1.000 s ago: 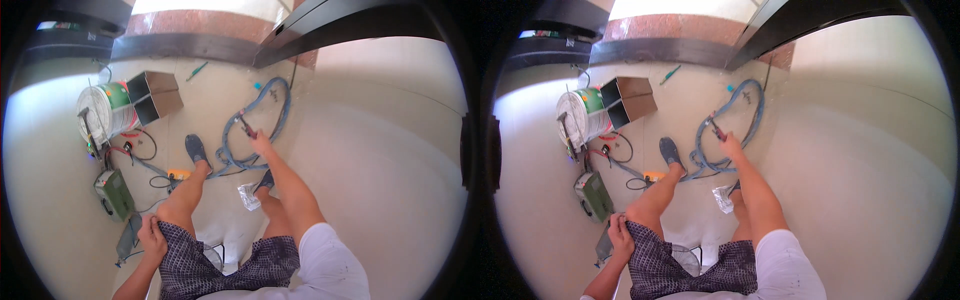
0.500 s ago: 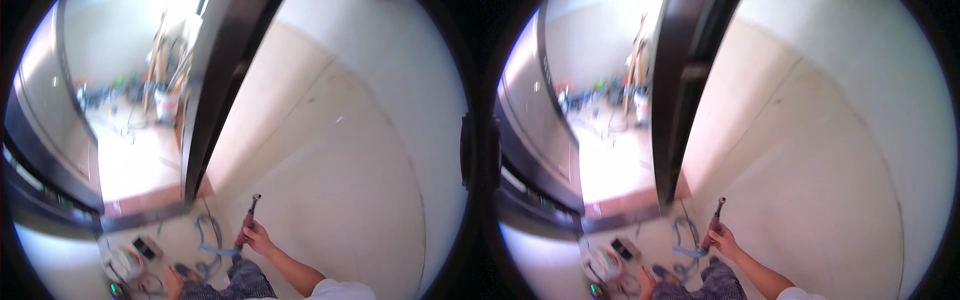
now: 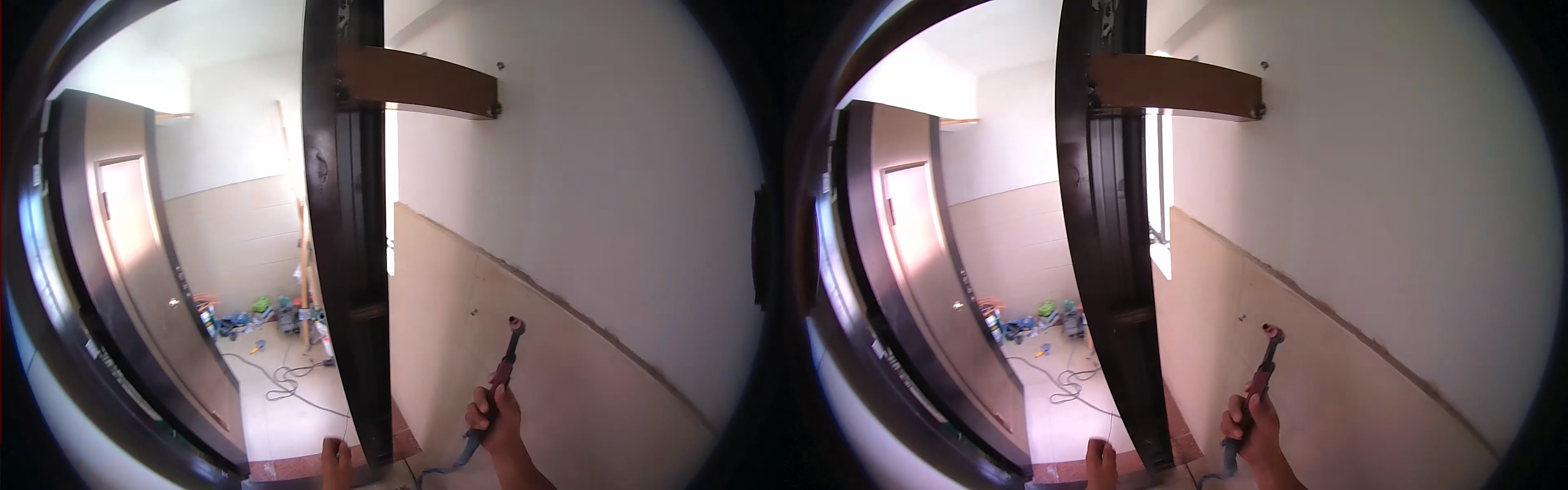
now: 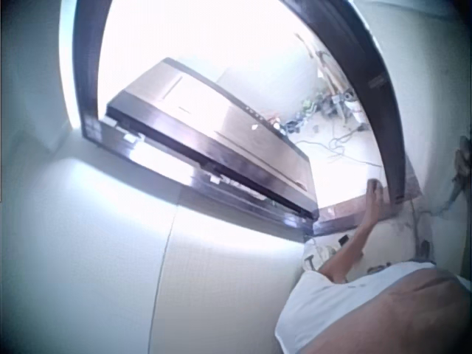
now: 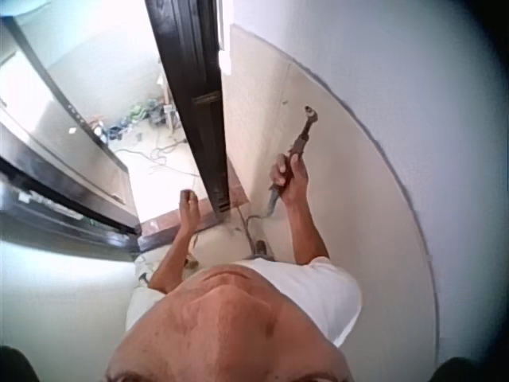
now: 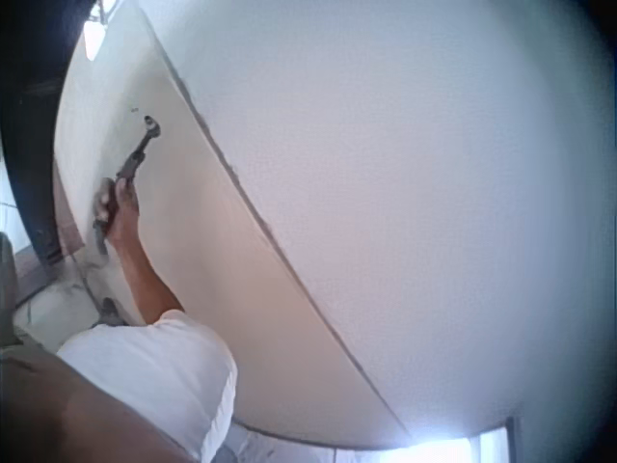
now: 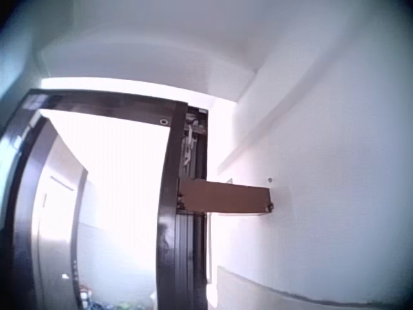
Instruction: The person picks up a red lighter and a length of wire from a bin, then uses a welding torch and a length of wire to weld the top of a door frame in several spots.
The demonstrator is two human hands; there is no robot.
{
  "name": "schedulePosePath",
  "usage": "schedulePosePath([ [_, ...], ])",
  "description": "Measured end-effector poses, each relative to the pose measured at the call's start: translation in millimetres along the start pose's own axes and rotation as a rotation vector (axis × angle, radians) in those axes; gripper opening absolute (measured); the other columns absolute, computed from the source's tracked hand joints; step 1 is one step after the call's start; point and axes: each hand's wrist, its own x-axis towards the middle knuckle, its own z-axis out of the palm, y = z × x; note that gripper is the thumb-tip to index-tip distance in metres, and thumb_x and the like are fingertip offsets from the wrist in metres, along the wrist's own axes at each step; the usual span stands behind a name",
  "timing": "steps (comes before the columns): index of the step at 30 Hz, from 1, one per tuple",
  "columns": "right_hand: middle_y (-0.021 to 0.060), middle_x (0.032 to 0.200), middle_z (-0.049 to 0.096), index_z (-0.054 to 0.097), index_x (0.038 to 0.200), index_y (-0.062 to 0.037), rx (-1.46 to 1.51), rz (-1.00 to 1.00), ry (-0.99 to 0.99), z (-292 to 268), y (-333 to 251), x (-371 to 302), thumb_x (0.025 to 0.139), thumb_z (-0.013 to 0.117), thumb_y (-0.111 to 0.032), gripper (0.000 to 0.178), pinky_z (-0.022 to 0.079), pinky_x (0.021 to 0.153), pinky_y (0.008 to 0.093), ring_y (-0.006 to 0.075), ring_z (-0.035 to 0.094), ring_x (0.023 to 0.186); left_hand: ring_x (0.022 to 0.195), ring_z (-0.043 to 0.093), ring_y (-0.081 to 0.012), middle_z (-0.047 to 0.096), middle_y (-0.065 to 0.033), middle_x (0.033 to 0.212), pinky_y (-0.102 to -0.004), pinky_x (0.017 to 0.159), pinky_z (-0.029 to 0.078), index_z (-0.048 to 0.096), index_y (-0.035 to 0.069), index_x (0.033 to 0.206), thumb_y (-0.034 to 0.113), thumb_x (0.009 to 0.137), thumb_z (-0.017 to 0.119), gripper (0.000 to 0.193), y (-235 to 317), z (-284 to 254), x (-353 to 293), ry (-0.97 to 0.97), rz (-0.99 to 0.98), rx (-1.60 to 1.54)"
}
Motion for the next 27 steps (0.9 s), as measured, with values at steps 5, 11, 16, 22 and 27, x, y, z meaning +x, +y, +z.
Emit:
schedulePosePath([
  [5, 0.0018, 0.069, 0.047, 0.053, 0.134, -0.0207, -0.211, -0.014, -0.124, -12.9, -40.5, 77.4, 0.113, 0.056, -0.043, 0.031, 0.039, 0.051, 0.0335, 0.0154, 0.046, 0.050, 0.058, 0.049, -0.0035, 0.054, 0.0019, 0.069, -0.0234, 0.049, 0.036, 0.056, 0.005, 0.103, 0.011, 0.109, 0.061, 0.009, 180.9, 21.1, 84.2, 0.106, -0.126, -0.471],
  [11, 0.0049, 0.072, 0.049, 0.047, 0.139, -0.0170, -0.068, 0.029, -0.132, -8.4, -35.8, 121.1, 0.112, 0.053, -0.047, 0.041, 0.046, 0.051, 0.0362, 0.0179, 0.049, 0.053, 0.045, 0.043, -0.0048, 0.053, 0.0016, 0.063, -0.0234, 0.040, 0.033, 0.056, 0.007, 0.102, 0.014, 0.110, 0.061, 0.011, 298.9, 5.4, 135.7, 0.200, 0.040, -0.436],
  [16, 0.0064, 0.078, 0.054, 0.049, 0.134, -0.0133, -0.208, -0.002, -0.154, 22.6, -24.2, 144.8, 0.111, 0.058, -0.045, 0.040, 0.050, 0.051, 0.0359, 0.0170, 0.052, 0.056, 0.043, 0.042, -0.0048, 0.054, 0.0008, 0.060, -0.0227, 0.040, 0.031, 0.055, 0.007, 0.102, 0.015, 0.111, 0.060, 0.013, 343.3, -17.7, 163.5, 0.191, 0.157, -0.304],
  [22, 0.0045, 0.080, 0.056, 0.042, 0.122, -0.0132, -0.241, -0.070, -0.174, 42.3, -6.1, 155.2, 0.115, 0.053, -0.029, 0.021, 0.050, 0.051, 0.0318, 0.0126, 0.053, 0.057, 0.055, 0.049, -0.0035, 0.055, 0.0015, 0.064, -0.0228, 0.051, 0.036, 0.055, 0.006, 0.102, 0.009, 0.110, 0.059, 0.009, 357.4, -46.9, 190.2, 0.155, 0.350, -0.138],
  [27, 0.0043, 0.079, 0.056, 0.042, 0.120, -0.0125, -0.322, -0.138, -0.168, 43.4, 8.8, 163.0, 0.115, 0.053, -0.029, 0.020, 0.050, 0.051, 0.0301, 0.0119, 0.052, 0.056, 0.059, 0.049, -0.0032, 0.055, 0.0017, 0.066, -0.0234, 0.054, 0.035, 0.055, 0.005, 0.102, 0.006, 0.110, 0.058, 0.009, 360.2, -58.8, 207.7, 0.086, 0.329, -0.083],
])
